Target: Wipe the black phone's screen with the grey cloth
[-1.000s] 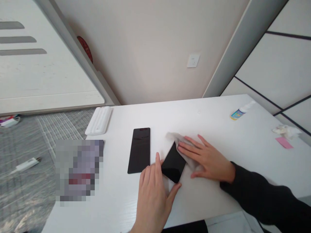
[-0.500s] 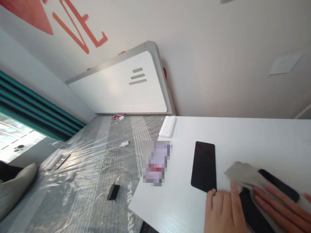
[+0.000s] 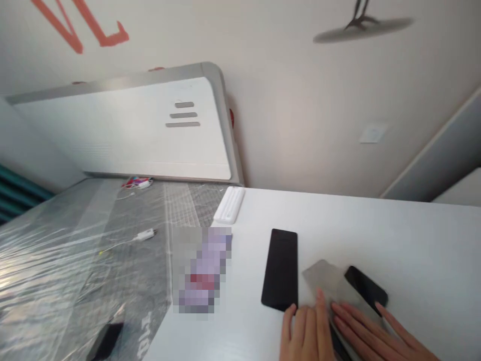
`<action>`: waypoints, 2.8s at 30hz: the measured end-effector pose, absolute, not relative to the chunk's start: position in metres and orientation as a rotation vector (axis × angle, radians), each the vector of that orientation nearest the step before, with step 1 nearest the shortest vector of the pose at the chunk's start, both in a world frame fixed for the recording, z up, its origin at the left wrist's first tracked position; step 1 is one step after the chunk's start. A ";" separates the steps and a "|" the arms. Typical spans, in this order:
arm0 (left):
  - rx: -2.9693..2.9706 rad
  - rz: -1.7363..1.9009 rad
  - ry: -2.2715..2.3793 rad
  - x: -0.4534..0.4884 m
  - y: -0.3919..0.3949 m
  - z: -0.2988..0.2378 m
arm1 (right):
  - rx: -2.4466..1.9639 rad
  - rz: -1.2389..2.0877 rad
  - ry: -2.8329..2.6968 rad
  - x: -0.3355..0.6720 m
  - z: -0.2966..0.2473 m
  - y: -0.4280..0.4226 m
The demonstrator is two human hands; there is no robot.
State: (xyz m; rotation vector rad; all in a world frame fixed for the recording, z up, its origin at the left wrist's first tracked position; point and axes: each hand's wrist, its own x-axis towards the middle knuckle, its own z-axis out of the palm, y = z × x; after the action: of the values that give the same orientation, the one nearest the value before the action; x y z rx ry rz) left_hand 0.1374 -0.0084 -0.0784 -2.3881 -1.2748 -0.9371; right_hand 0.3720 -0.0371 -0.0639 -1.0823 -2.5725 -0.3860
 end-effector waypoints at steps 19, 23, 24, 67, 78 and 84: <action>-2.946 -0.791 -1.355 0.122 -0.012 -0.032 | -1.425 0.245 -2.482 0.361 -0.011 -0.046; -2.970 -0.800 -1.348 0.120 -0.011 -0.030 | -1.248 0.393 -2.526 0.360 -0.010 -0.044; -2.967 -0.800 -1.342 0.120 -0.011 -0.029 | -1.211 0.435 -2.540 0.360 -0.010 -0.043; -2.974 -0.796 -1.417 0.121 -0.012 -0.031 | -1.298 0.433 -2.541 0.364 -0.007 -0.032; -2.980 -0.805 -1.408 0.121 -0.015 -0.028 | -1.337 0.348 -2.536 0.361 -0.006 -0.035; -2.963 -0.781 -1.461 0.123 -0.016 -0.027 | -1.363 0.329 -2.559 0.363 -0.008 -0.032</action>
State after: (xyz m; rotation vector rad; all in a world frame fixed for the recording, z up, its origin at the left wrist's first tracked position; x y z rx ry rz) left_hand 0.1234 -0.0163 -0.0265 -2.9630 -1.4614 -0.7806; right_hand 0.3635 -0.0323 -0.0079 -1.3630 -2.5591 0.3291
